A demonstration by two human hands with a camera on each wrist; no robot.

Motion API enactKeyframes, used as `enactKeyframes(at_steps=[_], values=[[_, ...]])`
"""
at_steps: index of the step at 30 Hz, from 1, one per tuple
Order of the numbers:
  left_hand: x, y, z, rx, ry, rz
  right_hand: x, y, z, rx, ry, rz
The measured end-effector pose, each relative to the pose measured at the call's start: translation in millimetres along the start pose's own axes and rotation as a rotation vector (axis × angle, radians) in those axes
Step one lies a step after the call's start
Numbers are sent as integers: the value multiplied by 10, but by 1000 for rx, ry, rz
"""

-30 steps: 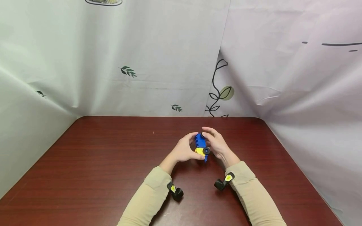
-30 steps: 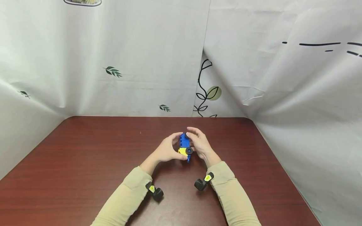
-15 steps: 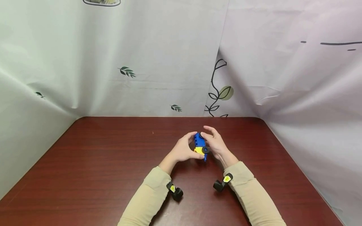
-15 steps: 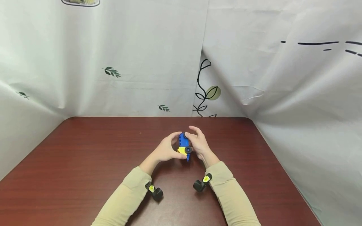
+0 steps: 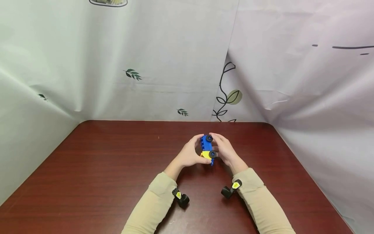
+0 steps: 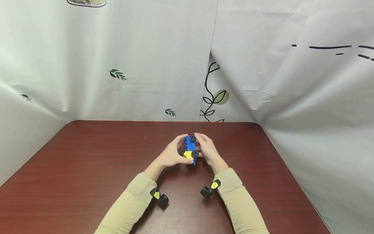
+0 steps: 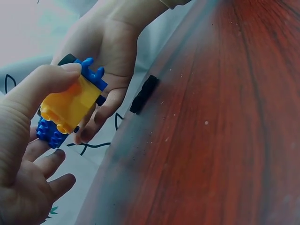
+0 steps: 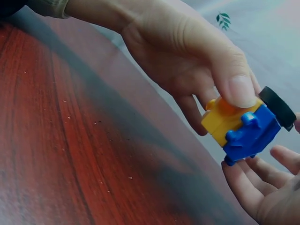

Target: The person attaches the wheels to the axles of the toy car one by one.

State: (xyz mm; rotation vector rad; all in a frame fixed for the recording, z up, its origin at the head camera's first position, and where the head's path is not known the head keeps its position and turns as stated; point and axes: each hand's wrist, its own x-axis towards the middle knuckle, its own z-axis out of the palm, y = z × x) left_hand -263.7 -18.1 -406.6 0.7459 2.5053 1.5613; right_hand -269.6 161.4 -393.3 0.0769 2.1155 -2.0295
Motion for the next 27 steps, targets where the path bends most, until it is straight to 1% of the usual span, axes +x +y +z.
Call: enactKeyframes(at_steps=[4,8,11,13,17,20,24,27], values=[[-2,-2,-8,12,1,28,-3,-3,-18,-6,-26,15],[-3,-15,-15,41,-5,54,-6,0,-31,-26,-62,4],[-5,-25,-18,60,-9,68,2,5,-40,-25,-82,-29],[-6,-28,-21,62,-14,70,5,5,-43,-5,-80,-51],[-2,-31,-27,24,-35,79,6,-5,-51,42,-77,-89],[0,-32,-33,-15,-53,75,0,-22,-53,55,-64,-106],[-1,-36,-38,-67,-57,47,-15,-42,-56,44,-49,-131],[5,-29,-41,-111,-40,20,-24,-48,-66,44,-52,-153]])
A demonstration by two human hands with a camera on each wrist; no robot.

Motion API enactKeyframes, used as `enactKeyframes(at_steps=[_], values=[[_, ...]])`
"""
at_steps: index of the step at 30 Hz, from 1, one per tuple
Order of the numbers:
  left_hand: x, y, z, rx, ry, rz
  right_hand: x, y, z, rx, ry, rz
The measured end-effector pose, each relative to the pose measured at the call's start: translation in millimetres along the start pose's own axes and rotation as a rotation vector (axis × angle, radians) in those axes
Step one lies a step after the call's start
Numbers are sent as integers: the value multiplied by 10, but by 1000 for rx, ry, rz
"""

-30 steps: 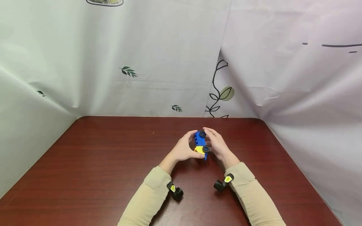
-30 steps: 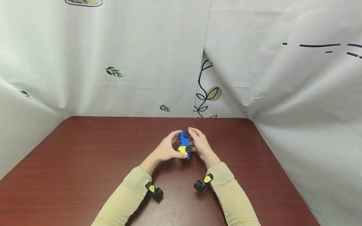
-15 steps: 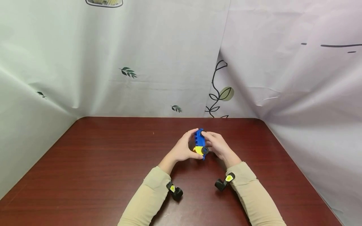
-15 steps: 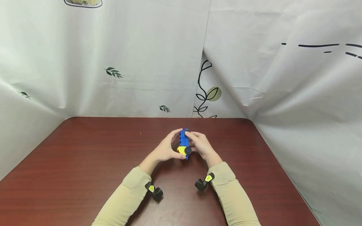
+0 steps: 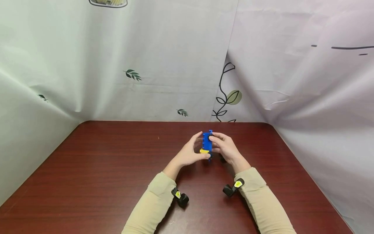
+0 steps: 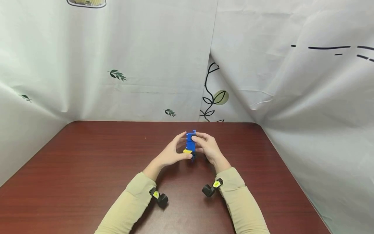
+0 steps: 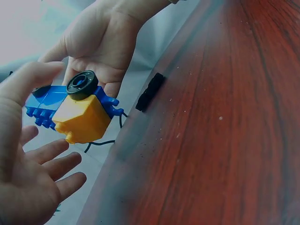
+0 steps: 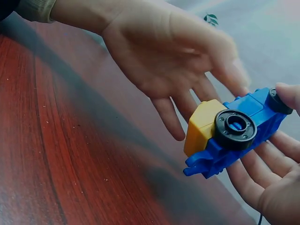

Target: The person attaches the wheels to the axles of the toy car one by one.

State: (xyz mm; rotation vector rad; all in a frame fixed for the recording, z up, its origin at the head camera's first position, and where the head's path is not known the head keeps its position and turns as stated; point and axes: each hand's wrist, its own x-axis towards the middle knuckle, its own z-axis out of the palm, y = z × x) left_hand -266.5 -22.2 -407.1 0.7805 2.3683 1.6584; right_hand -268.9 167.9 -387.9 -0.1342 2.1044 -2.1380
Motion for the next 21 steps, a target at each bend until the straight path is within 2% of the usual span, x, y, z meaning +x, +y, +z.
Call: enactKeyframes(at_steps=[5,13,21], values=[[12,47,-4,-65,45,-89,-6,-8,-8,-8,-29,-41],[43,37,-2,-45,142,-193,-21,-15,-1,-84,-54,-126],[30,66,-42,-200,143,-322,-41,-45,14,-164,-77,-182]])
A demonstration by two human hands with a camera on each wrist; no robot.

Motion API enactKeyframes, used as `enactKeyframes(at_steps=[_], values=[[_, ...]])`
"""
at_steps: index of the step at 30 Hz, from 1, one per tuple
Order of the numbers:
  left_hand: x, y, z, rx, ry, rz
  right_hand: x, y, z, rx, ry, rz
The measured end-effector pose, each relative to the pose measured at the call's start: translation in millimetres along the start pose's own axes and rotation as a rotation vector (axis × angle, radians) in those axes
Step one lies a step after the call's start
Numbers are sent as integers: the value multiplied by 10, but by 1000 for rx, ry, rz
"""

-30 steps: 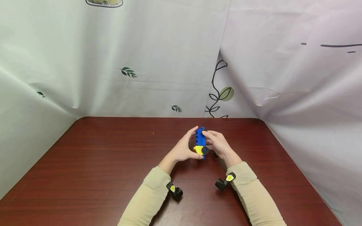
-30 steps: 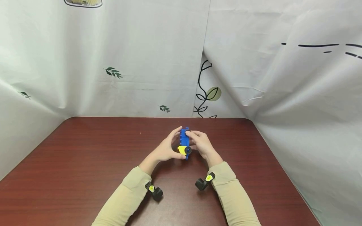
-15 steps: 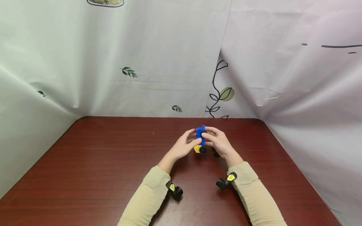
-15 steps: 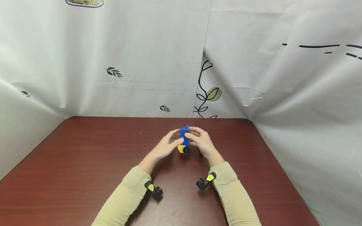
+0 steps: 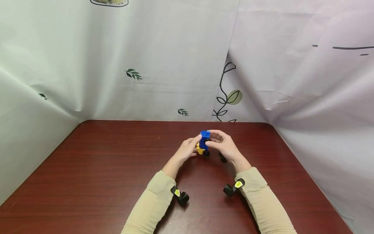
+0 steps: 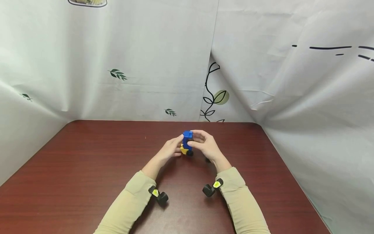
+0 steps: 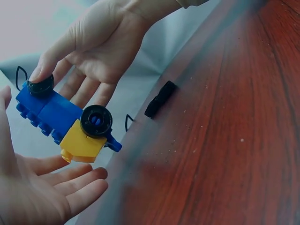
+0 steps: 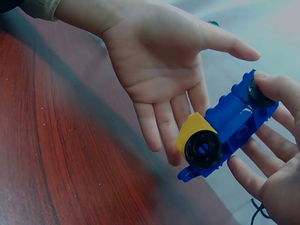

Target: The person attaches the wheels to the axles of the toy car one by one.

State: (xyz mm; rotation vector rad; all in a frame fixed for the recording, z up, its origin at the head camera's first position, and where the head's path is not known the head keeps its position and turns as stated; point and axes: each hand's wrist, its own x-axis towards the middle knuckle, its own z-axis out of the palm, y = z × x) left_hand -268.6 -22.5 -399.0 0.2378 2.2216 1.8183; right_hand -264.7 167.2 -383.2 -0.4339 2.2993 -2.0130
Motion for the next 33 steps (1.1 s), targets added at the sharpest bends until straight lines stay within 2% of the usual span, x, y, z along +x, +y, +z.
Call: enactKeyframes(at_steps=[8,14,18,26,33], values=[[3,26,-8,-103,-2,-62,-3,-21,33,-17,-50,-67],[-5,40,-11,-179,1,-74,-15,-40,70,-23,-87,-119],[6,31,-12,-226,7,-62,-27,-61,87,-15,-102,-140],[30,20,-26,-312,29,-9,-40,-83,86,-87,-79,-156],[38,-1,-42,-341,27,34,-39,-85,101,-43,-105,-176]])
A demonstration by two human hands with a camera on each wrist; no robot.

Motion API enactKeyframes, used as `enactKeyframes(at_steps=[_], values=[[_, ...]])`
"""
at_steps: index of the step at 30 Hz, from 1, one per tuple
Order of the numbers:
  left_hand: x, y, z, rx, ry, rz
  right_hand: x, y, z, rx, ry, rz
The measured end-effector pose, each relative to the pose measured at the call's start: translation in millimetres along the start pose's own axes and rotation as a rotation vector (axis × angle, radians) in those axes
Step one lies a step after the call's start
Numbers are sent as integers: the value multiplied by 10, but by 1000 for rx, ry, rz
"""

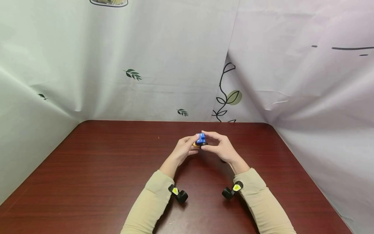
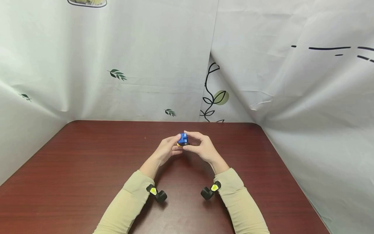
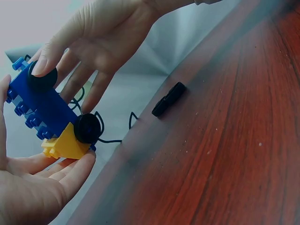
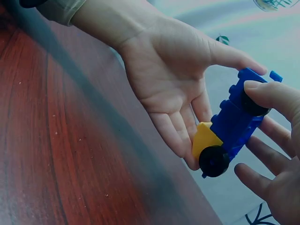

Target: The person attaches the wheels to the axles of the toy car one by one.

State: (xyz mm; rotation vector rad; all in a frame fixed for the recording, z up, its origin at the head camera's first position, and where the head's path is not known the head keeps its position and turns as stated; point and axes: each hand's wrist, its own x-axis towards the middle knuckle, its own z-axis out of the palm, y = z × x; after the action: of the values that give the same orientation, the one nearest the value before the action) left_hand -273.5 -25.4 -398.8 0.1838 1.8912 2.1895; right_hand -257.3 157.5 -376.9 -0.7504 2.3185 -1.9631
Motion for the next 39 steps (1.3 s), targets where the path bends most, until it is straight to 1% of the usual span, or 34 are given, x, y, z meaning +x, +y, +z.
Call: enactKeyframes(at_steps=[3,6,8,11,13,17,18,20,23,27,32,35,39], values=[[1,-8,-14,14,17,10,0,13,-9,6,-12,-13],[5,-11,-31,48,48,34,-6,22,-37,-42,-7,-25],[3,-10,-43,90,64,46,-11,30,-61,-78,-4,-26],[-8,1,-68,161,64,61,-9,35,-88,-118,1,3],[-19,3,-86,208,50,76,-25,-49,-79,-147,10,41],[-26,-14,-107,250,5,122,-32,-65,-114,-222,51,101],[-28,-20,-112,251,-14,131,-36,-56,-129,-229,61,115],[-30,-32,-113,270,-43,144,-29,57,-181,-245,78,129],[-40,-40,-114,309,-71,155,-45,130,-227,-260,99,146],[-53,-48,-106,363,-84,161,-75,193,-290,-299,125,162],[-64,-58,-83,417,-100,128,-137,244,-377,-321,139,219],[-72,-57,-82,430,-108,119,-158,283,-433,-333,130,235],[-59,-77,-89,431,-117,122,-173,338,-503,-361,122,223]])
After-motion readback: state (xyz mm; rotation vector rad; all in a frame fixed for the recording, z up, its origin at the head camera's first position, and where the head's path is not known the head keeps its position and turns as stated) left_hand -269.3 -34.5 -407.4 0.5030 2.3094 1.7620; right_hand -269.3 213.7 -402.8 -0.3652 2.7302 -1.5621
